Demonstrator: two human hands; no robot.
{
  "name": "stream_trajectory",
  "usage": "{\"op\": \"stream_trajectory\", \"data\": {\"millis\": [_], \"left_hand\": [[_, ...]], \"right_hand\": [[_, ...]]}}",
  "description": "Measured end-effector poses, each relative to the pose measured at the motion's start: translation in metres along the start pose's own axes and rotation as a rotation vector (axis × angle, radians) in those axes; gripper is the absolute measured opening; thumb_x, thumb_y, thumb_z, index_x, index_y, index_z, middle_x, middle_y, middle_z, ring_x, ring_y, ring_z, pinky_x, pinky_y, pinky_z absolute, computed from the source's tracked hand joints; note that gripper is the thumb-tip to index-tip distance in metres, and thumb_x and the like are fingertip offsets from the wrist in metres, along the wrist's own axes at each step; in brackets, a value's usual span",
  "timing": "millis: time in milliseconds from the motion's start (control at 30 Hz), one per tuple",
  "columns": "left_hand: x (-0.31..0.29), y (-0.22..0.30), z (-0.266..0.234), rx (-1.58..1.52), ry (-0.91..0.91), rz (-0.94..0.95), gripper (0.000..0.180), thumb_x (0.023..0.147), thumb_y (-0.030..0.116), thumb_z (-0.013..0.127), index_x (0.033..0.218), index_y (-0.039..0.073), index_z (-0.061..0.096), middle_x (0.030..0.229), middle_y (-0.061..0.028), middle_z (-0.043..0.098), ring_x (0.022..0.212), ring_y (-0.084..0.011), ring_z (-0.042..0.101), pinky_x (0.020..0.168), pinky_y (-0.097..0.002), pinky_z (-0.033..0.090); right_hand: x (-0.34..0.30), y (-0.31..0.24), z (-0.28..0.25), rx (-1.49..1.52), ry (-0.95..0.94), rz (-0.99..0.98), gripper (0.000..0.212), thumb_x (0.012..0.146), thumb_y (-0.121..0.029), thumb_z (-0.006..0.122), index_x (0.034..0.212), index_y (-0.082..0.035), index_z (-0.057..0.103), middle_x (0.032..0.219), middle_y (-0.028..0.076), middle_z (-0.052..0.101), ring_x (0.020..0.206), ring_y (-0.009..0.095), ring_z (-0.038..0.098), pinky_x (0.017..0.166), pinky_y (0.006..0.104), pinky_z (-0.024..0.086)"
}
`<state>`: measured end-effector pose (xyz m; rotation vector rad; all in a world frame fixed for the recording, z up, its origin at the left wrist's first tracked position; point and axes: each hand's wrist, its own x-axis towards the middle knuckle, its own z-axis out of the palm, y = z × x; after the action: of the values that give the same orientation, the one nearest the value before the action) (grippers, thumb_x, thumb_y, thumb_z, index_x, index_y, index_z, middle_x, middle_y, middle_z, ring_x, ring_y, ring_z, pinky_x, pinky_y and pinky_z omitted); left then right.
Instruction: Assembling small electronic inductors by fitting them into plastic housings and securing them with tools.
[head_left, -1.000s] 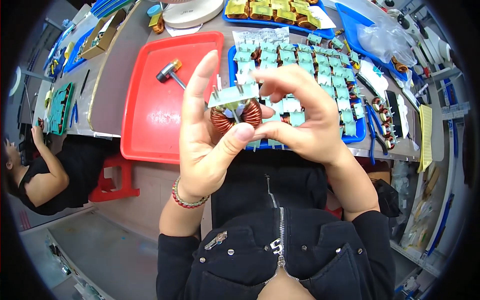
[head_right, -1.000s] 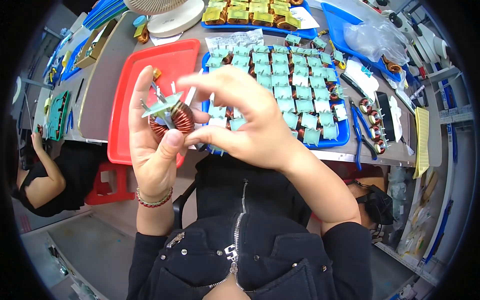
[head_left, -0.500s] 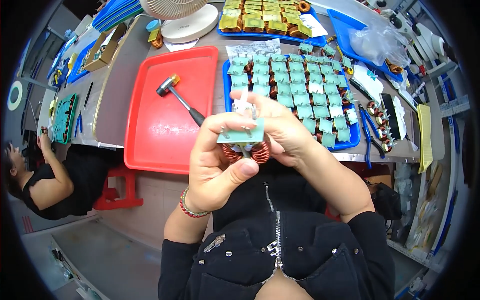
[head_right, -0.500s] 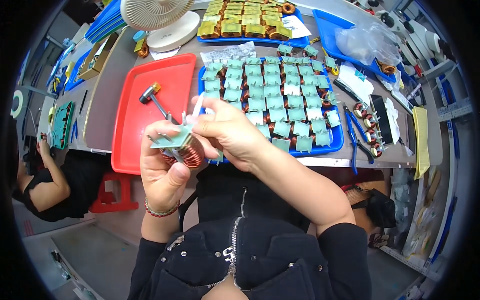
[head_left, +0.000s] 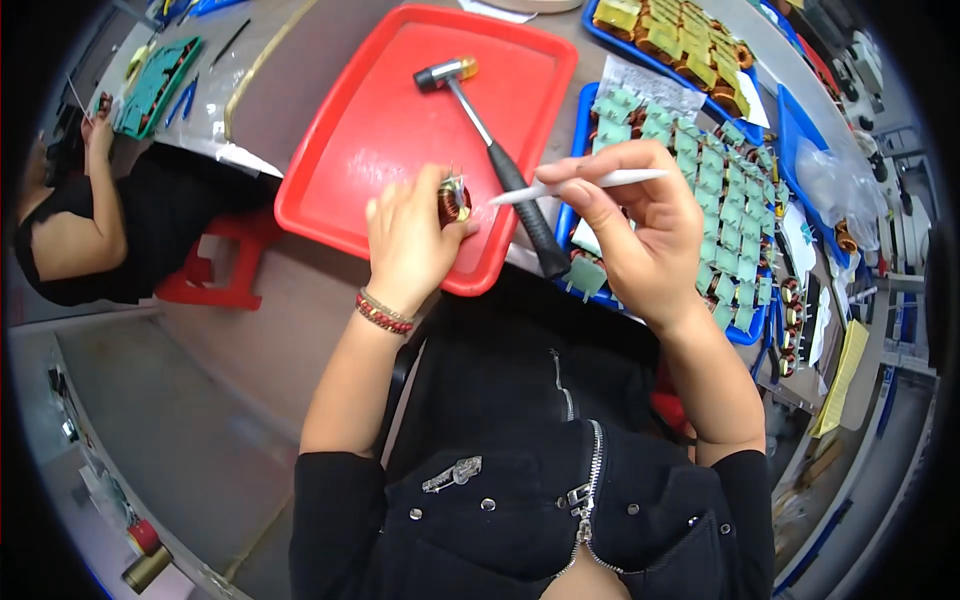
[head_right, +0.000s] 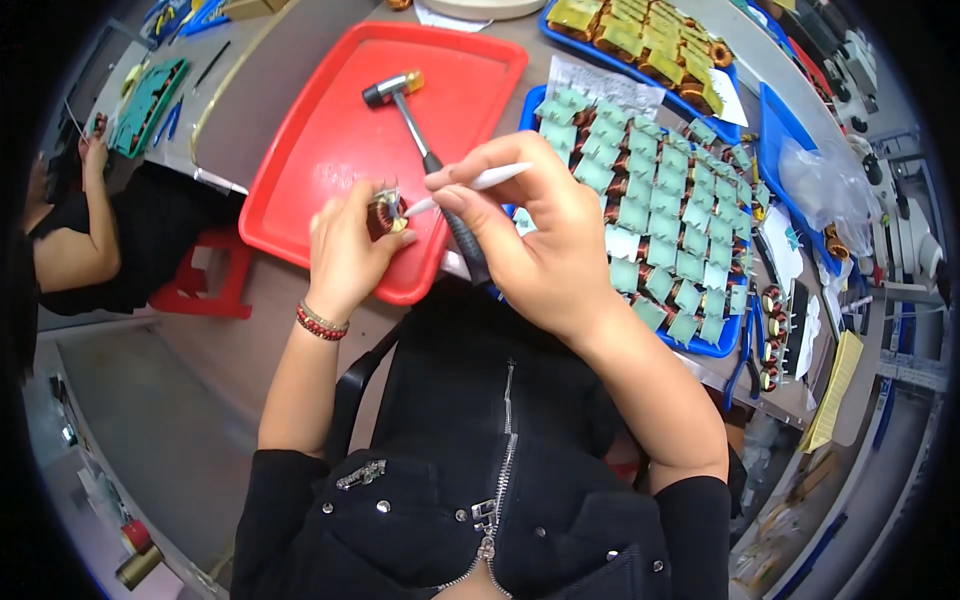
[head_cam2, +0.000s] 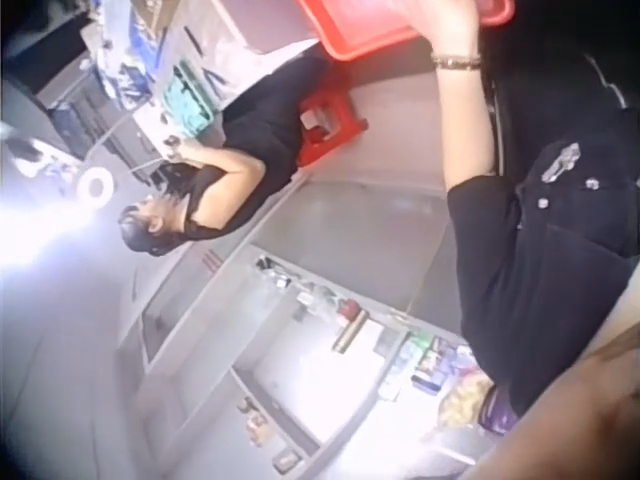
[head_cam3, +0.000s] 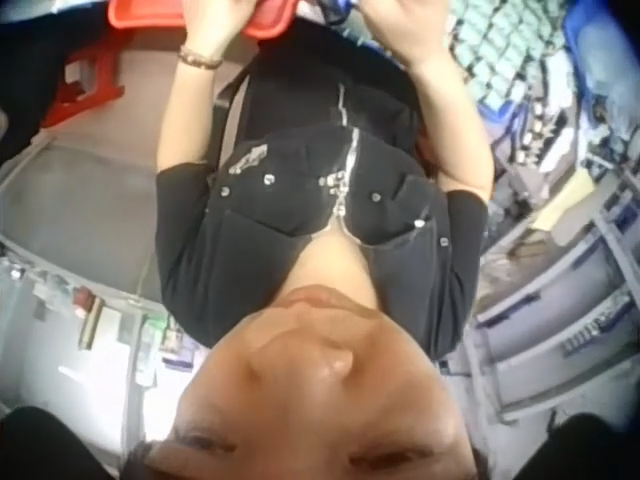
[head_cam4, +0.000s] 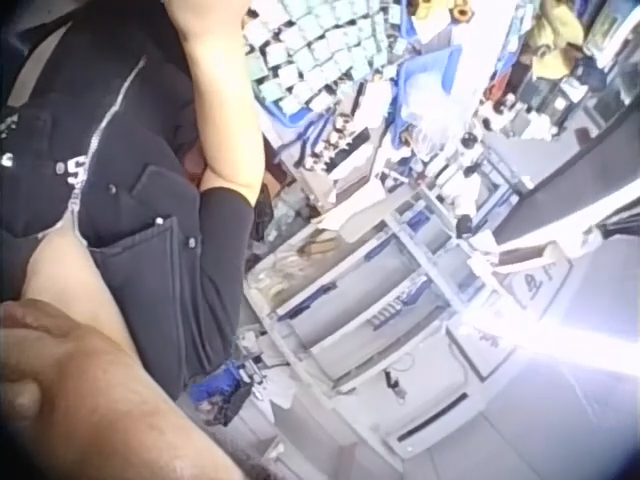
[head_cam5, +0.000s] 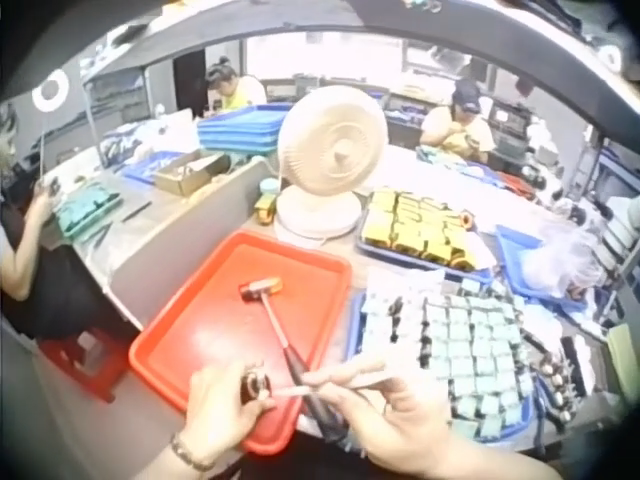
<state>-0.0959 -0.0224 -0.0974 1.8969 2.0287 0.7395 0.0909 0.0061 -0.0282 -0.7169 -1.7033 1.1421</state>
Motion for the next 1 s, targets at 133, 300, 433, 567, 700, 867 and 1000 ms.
{"op": "stream_trajectory", "data": {"millis": [133, 300, 433, 567, 700, 867, 1000], "left_hand": [[-0.006, -0.006, -0.012, 0.247, 0.003, -0.084, 0.058, 0.054, 0.027, 0.081, 0.102, 0.009, 0.053, 0.105, -0.0114, 0.053, 0.095, -0.0291, 0.050, 0.081, -0.0406, 0.035], [-0.009, -0.025, -0.012, 0.054, 0.098, -0.071, 0.069, 0.054, 0.015, 0.080, 0.115, 0.009, 0.049, 0.106, -0.0126, 0.054, 0.103, -0.0318, 0.049, 0.088, -0.0423, 0.036], [-0.010, -0.030, -0.014, -0.205, 0.051, 0.090, 0.065, 0.056, 0.000, 0.074, 0.115, 0.008, 0.049, 0.098, -0.0124, 0.057, 0.096, -0.0323, 0.052, 0.081, -0.0379, 0.043], [-0.010, -0.029, -0.012, -0.229, 0.094, 0.061, 0.062, 0.056, 0.001, 0.074, 0.113, 0.008, 0.051, 0.095, -0.0120, 0.057, 0.092, -0.0316, 0.054, 0.078, -0.0382, 0.044], [-0.012, -0.035, -0.008, -0.195, 0.128, 0.094, 0.062, 0.056, 0.001, 0.075, 0.114, 0.010, 0.053, 0.094, -0.0090, 0.058, 0.087, -0.0265, 0.054, 0.076, -0.0353, 0.045], [-0.011, -0.037, -0.007, -0.201, 0.116, 0.097, 0.057, 0.057, 0.002, 0.072, 0.111, 0.009, 0.055, 0.087, -0.0104, 0.057, 0.082, -0.0286, 0.054, 0.073, -0.0365, 0.044], [-0.010, -0.039, -0.006, -0.218, 0.140, 0.126, 0.052, 0.059, 0.003, 0.069, 0.109, 0.007, 0.056, 0.081, -0.0116, 0.054, 0.077, -0.0305, 0.052, 0.068, -0.0382, 0.044]], "right_hand": [[0.006, 0.013, 0.014, -0.226, -0.091, -0.015, 0.010, 0.084, 0.000, 0.056, 0.089, 0.000, 0.047, 0.089, 0.013, 0.064, 0.082, 0.012, 0.061, 0.071, 0.0231, 0.049], [0.014, 0.026, 0.026, -0.218, -0.115, 0.041, 0.010, 0.084, 0.000, 0.057, 0.086, 0.000, 0.047, 0.088, 0.012, 0.064, 0.080, 0.012, 0.061, 0.070, 0.0230, 0.049], [0.021, 0.027, 0.042, -0.214, -0.170, 0.023, 0.011, 0.083, 0.001, 0.058, 0.090, 0.001, 0.049, 0.086, 0.012, 0.064, 0.079, 0.013, 0.062, 0.069, 0.0230, 0.050], [0.026, 0.031, 0.050, -0.343, -0.219, -0.064, 0.013, 0.080, 0.001, 0.062, 0.090, 0.002, 0.054, 0.081, 0.009, 0.064, 0.075, 0.013, 0.064, 0.064, 0.0225, 0.051], [0.025, 0.031, 0.057, -0.461, -0.254, -0.127, 0.010, 0.078, 0.002, 0.063, 0.083, 0.002, 0.055, 0.077, 0.008, 0.063, 0.072, 0.014, 0.064, 0.063, 0.0224, 0.051], [0.027, 0.031, 0.062, -0.496, -0.249, -0.083, 0.010, 0.076, 0.004, 0.064, 0.081, 0.003, 0.055, 0.074, 0.009, 0.062, 0.069, 0.016, 0.065, 0.061, 0.0231, 0.050], [0.025, 0.035, 0.065, -0.516, -0.219, -0.115, 0.012, 0.074, 0.007, 0.064, 0.079, 0.002, 0.054, 0.072, 0.009, 0.060, 0.066, 0.017, 0.064, 0.058, 0.0235, 0.049]]}}
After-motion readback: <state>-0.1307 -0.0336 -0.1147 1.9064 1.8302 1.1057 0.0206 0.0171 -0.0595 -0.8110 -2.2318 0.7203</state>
